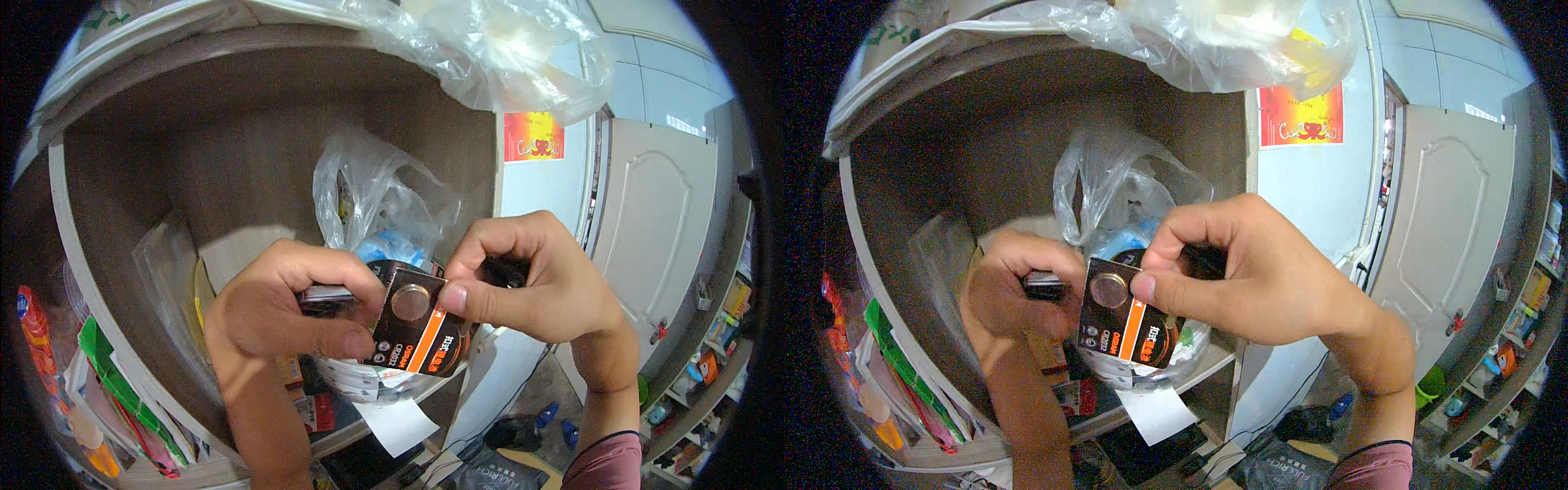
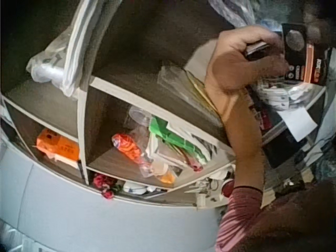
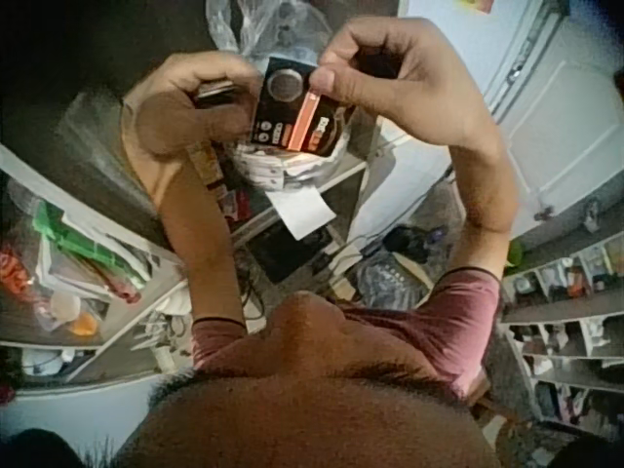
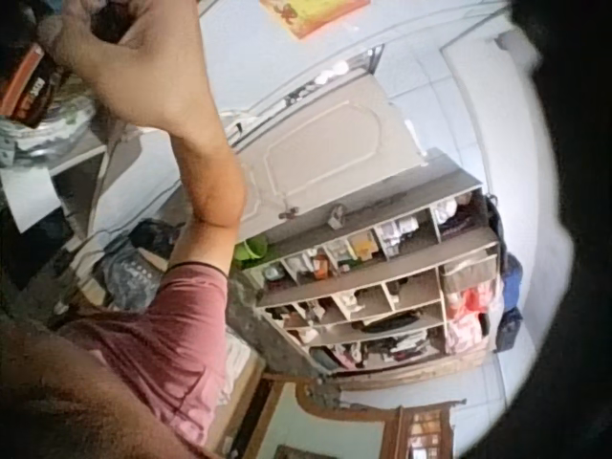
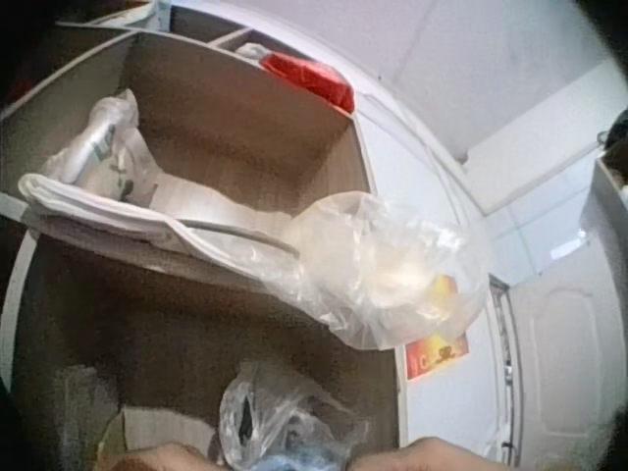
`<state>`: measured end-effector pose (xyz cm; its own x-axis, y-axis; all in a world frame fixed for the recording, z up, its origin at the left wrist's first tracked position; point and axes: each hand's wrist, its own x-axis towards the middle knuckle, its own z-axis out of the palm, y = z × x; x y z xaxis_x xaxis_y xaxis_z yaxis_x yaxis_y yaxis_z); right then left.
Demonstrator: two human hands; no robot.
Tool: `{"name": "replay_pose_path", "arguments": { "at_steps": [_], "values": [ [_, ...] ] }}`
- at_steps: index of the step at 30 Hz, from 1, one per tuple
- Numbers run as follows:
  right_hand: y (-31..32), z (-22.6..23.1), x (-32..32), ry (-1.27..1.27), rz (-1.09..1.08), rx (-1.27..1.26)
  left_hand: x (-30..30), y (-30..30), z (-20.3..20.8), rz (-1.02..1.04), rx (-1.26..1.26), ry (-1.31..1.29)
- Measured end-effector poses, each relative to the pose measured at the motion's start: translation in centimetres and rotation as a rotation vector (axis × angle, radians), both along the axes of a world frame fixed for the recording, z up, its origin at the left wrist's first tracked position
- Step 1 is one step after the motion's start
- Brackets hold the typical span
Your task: The person disassembles a car key fob, uses a small screwdriver to adjust internal components, and retrieves a replacement battery from a shelf. The person then reassembles the key fob.
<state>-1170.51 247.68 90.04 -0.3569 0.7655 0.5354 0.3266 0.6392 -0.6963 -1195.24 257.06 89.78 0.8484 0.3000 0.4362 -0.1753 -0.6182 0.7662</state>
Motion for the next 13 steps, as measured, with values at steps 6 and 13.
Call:
{"name": "replay_pose_path", "arguments": {
  "at_steps": [6, 13],
  "values": [
    [-3.4, -0.3, 0.2, -0.114, -0.077, 0.123, 1.0, -2.4, 0.0, -0.004, 0.255, -0.007],
    [-7.1, -0.8, 0.7, -0.152, -0.121, 0.109, 2.1, -4.6, 0.3, -0.078, 0.377, 0.021]
  ]
}}
